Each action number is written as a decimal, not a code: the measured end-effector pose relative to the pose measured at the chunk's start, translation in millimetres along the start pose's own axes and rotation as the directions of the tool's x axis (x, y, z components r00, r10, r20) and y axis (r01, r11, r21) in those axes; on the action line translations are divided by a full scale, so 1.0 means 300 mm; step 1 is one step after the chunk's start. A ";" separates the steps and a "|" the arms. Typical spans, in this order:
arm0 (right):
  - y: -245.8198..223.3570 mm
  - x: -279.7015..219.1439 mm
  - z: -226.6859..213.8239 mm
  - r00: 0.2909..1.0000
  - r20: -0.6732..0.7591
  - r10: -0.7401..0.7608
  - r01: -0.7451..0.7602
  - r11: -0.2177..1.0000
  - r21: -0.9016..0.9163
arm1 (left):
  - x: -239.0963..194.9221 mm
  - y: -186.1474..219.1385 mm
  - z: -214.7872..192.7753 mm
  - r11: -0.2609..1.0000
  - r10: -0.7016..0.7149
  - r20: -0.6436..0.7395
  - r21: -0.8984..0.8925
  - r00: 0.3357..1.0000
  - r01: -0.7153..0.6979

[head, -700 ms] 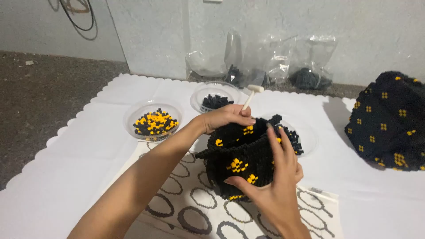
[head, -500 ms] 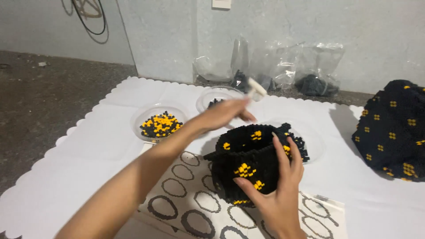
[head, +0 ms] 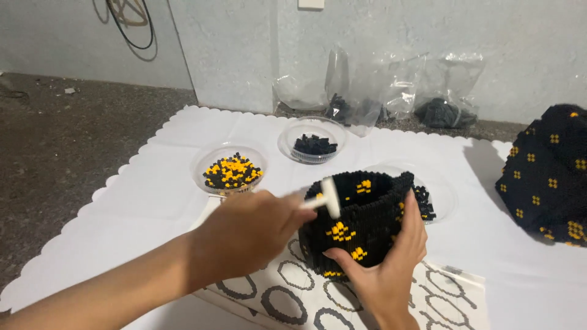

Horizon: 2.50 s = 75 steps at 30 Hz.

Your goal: Assembling a complex structure using small interlocking plastic blocks and a small hammer to secure them.

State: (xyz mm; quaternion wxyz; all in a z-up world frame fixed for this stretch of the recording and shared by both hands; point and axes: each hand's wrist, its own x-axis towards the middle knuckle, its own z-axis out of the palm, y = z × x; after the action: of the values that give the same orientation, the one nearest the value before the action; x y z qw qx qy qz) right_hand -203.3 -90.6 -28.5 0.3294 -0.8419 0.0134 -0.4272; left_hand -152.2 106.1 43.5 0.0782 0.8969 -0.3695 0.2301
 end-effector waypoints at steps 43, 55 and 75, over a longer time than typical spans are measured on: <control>0.006 -0.001 0.017 0.998 -0.070 -0.001 0.023 0.953 0.302 | -0.010 0.043 0.059 0.912 -0.060 -0.168 -0.409 0.984 -0.015; -0.004 0.005 0.008 0.998 -0.057 0.003 0.014 0.955 0.295 | -0.038 -0.006 0.179 0.909 -0.045 -0.386 -0.398 0.921 -0.123; -0.031 0.021 -0.030 0.988 0.067 -0.137 0.091 0.881 0.465 | -0.237 -0.169 0.218 0.681 -0.474 0.006 -0.631 0.881 0.371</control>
State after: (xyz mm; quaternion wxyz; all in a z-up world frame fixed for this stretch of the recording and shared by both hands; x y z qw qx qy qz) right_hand -208.4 -90.0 -14.9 0.4939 -0.7591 -0.1539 -0.3952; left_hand -137.7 166.7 -46.2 0.4456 0.8611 -0.1988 0.1428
